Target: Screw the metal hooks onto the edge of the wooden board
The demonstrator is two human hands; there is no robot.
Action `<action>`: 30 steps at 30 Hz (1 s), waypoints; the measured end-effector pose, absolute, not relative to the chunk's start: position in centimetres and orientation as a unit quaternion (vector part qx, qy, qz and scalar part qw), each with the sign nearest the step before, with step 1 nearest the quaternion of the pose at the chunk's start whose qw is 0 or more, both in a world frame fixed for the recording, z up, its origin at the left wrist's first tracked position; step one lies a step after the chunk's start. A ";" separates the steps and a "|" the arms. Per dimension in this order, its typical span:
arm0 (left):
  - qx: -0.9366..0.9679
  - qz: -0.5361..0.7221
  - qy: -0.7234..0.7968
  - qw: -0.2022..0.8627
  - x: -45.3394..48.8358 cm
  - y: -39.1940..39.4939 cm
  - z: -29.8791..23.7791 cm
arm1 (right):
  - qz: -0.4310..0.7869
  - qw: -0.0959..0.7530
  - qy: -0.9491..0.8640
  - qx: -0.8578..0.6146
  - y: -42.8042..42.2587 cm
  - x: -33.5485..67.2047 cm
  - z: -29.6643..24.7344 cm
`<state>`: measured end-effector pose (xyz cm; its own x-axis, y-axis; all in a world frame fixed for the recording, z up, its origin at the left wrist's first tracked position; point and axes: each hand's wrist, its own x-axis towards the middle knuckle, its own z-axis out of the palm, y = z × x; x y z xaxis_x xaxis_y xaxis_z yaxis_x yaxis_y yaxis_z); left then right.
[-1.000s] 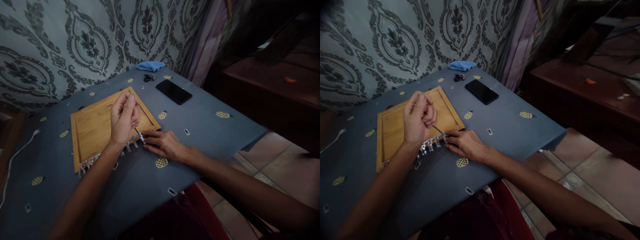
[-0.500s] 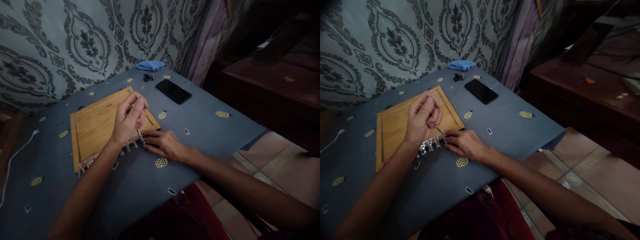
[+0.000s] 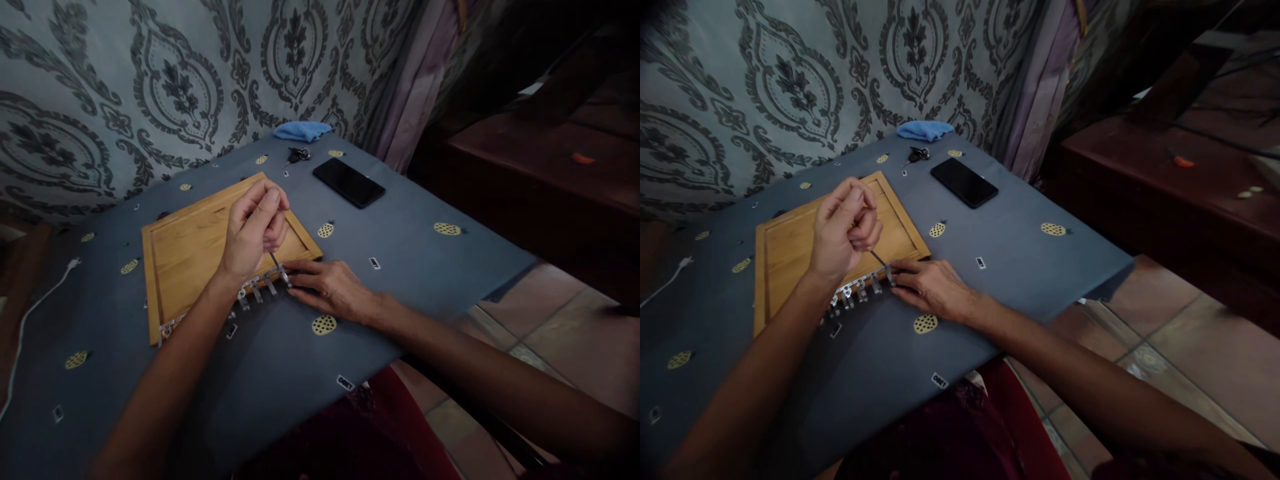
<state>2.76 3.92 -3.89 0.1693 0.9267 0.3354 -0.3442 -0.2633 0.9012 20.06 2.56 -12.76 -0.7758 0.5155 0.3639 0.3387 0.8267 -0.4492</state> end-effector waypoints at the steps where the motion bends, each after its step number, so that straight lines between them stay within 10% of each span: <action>1: 0.539 0.582 0.271 0.546 2.7 4.0 -3.9 | 0.184 0.240 -0.924 -0.233 2.6 20.1 -12.8; 30: 0.537 0.628 0.286 0.485 2.5 2.2 -4.2 | 0.166 0.251 -0.925 -0.232 2.5 20.1 -12.8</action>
